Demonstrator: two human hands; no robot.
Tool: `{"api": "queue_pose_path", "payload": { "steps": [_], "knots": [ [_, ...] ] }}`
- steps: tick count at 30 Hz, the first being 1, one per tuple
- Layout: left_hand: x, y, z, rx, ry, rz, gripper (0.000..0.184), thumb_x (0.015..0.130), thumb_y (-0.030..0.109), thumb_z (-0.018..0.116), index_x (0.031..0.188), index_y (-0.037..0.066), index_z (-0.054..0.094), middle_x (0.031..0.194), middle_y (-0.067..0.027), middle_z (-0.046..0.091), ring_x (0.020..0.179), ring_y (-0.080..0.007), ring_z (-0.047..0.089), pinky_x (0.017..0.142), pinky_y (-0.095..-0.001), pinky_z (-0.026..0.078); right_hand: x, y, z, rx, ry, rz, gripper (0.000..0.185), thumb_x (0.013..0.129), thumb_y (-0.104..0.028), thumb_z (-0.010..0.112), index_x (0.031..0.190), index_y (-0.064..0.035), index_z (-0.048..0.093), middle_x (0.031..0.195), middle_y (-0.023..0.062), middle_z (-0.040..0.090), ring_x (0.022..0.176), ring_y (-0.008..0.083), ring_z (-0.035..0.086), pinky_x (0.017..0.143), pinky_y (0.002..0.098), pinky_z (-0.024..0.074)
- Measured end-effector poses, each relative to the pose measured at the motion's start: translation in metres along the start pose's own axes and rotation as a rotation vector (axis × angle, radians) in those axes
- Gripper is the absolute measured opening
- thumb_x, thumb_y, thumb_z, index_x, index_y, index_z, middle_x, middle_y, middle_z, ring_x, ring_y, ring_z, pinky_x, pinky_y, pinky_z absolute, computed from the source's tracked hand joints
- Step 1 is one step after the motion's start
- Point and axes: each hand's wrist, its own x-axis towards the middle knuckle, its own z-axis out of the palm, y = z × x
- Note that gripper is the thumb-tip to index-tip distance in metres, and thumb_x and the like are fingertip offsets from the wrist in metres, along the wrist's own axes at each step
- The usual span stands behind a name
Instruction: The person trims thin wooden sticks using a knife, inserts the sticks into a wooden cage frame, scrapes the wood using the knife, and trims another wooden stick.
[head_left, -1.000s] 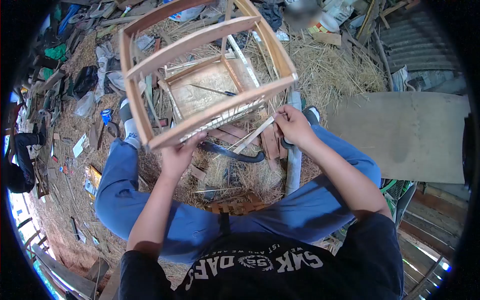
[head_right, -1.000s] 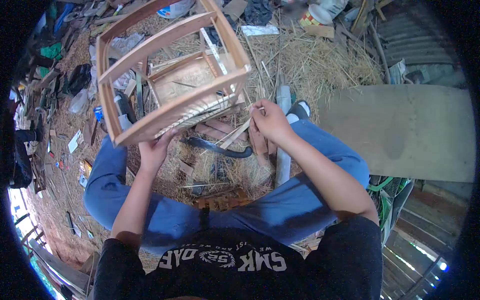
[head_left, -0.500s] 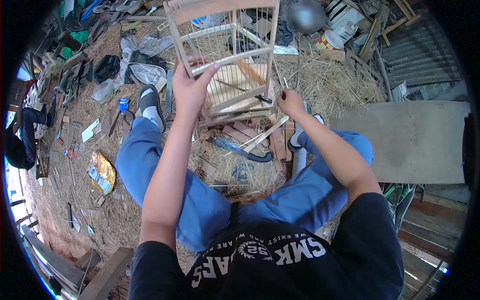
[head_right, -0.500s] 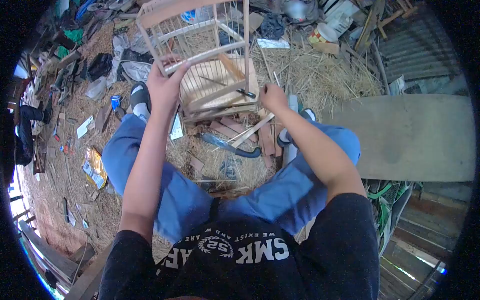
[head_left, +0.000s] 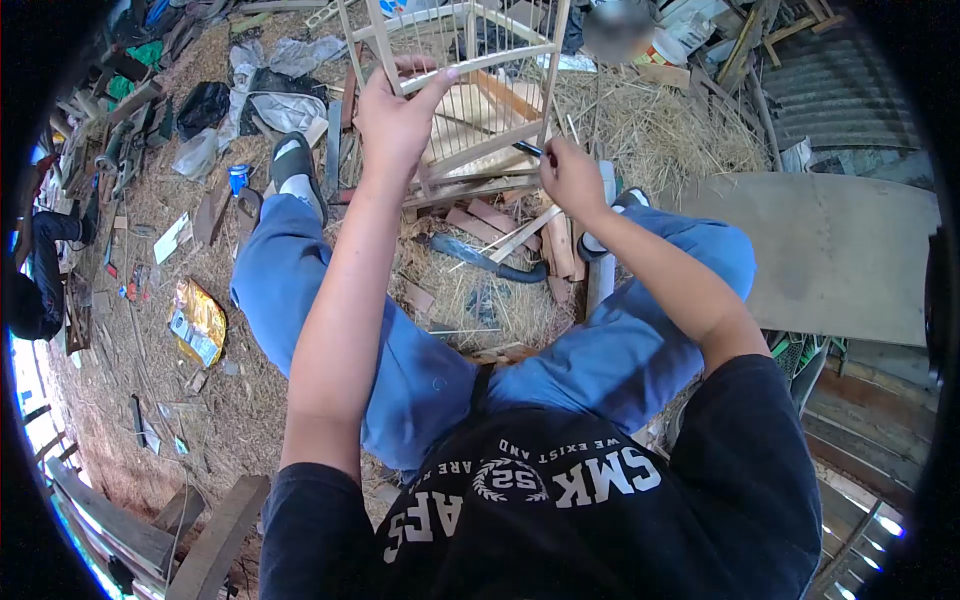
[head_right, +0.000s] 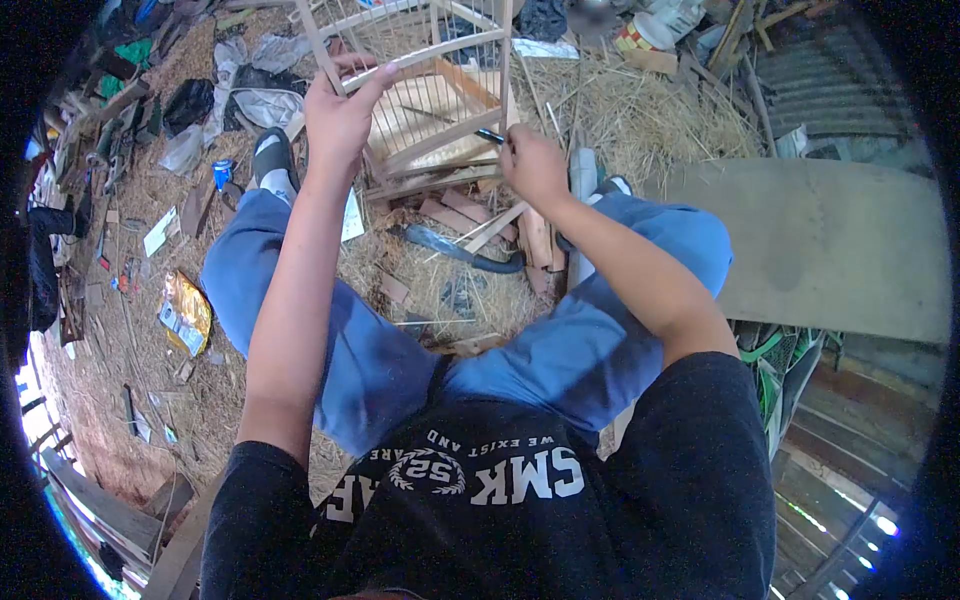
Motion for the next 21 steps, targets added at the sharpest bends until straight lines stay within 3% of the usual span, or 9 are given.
{"api": "queue_pose_path", "payload": {
  "steps": [1,8,11,13,17,20,21],
  "knots": [
    [0.001,0.000,-0.001,-0.018,-0.014,0.000,0.029,0.086,0.016,0.085,0.103,0.001,0.067,0.096,-0.0057,0.071,0.087,-0.0110,0.065,0.079,-0.0268,0.052,-0.010,-0.007,0.002,0.051,0.025,-0.110,0.014,0.089,-0.016,0.064,0.092,-0.0024,0.061,0.081,0.0221,0.065,0.080,0.0438,0.065,0.072,0.0525,0.0508],
    [-0.009,0.000,-0.004,-0.061,-0.063,-0.010,0.024,0.088,0.018,0.083,0.099,0.000,0.070,0.089,-0.0042,0.072,0.082,-0.0098,0.065,0.076,-0.0263,0.052,-0.101,0.009,0.091,0.158,-0.351,-0.056,0.012,0.090,-0.015,0.061,0.088,-0.0035,0.061,0.082,0.0219,0.066,0.080,0.0434,0.066,0.073,0.0534,0.0513],
    [-0.014,0.000,-0.006,0.033,-0.123,0.018,0.024,0.090,0.018,0.081,0.100,0.000,0.070,0.089,-0.0040,0.073,0.081,-0.0093,0.064,0.076,-0.0262,0.052,-0.132,0.033,0.139,0.014,-0.523,-0.015,0.012,0.089,-0.015,0.063,0.095,-0.0050,0.063,0.088,0.0196,0.069,0.081,0.0403,0.068,0.072,0.0507,0.0535],
    [-0.019,0.002,-0.008,0.092,-0.148,-0.017,0.025,0.091,0.019,0.080,0.103,0.000,0.069,0.091,-0.0048,0.072,0.086,-0.0097,0.065,0.080,-0.0263,0.051,-0.146,0.035,0.161,-0.114,-0.622,0.126,0.015,0.091,-0.020,0.061,0.096,-0.0063,0.065,0.091,0.0193,0.071,0.083,0.0408,0.069,0.074,0.0518,0.0549],
    [-0.023,-0.005,-0.014,0.061,-0.191,-0.096,0.025,0.093,0.019,0.078,0.107,0.000,0.068,0.097,-0.0064,0.072,0.094,-0.0111,0.067,0.086,-0.0269,0.051,-0.172,0.029,0.211,-0.066,-0.535,0.301,0.017,0.092,-0.023,0.059,0.095,-0.0071,0.065,0.091,0.0189,0.071,0.086,0.0407,0.069,0.078,0.0526,0.0556],
    [-0.021,-0.013,-0.023,0.024,-0.237,-0.129,0.024,0.094,0.017,0.077,0.108,0.000,0.068,0.100,-0.0066,0.072,0.096,-0.0130,0.068,0.087,-0.0279,0.052,-0.182,0.006,0.228,0.017,-0.535,0.276,0.017,0.092,-0.022,0.059,0.094,-0.0063,0.064,0.091,0.0189,0.070,0.088,0.0405,0.068,0.080,0.0526,0.0549],
    [-0.021,-0.011,-0.025,0.031,-0.240,-0.131,0.024,0.094,0.017,0.077,0.108,0.000,0.068,0.100,-0.0066,0.072,0.096,-0.0130,0.068,0.087,-0.0279,0.052,-0.185,0.000,0.236,0.066,-0.470,0.176,0.016,0.091,-0.021,0.059,0.092,-0.0062,0.064,0.089,0.0192,0.069,0.088,0.0407,0.067,0.080,0.0528,0.0537]
  ]
}}
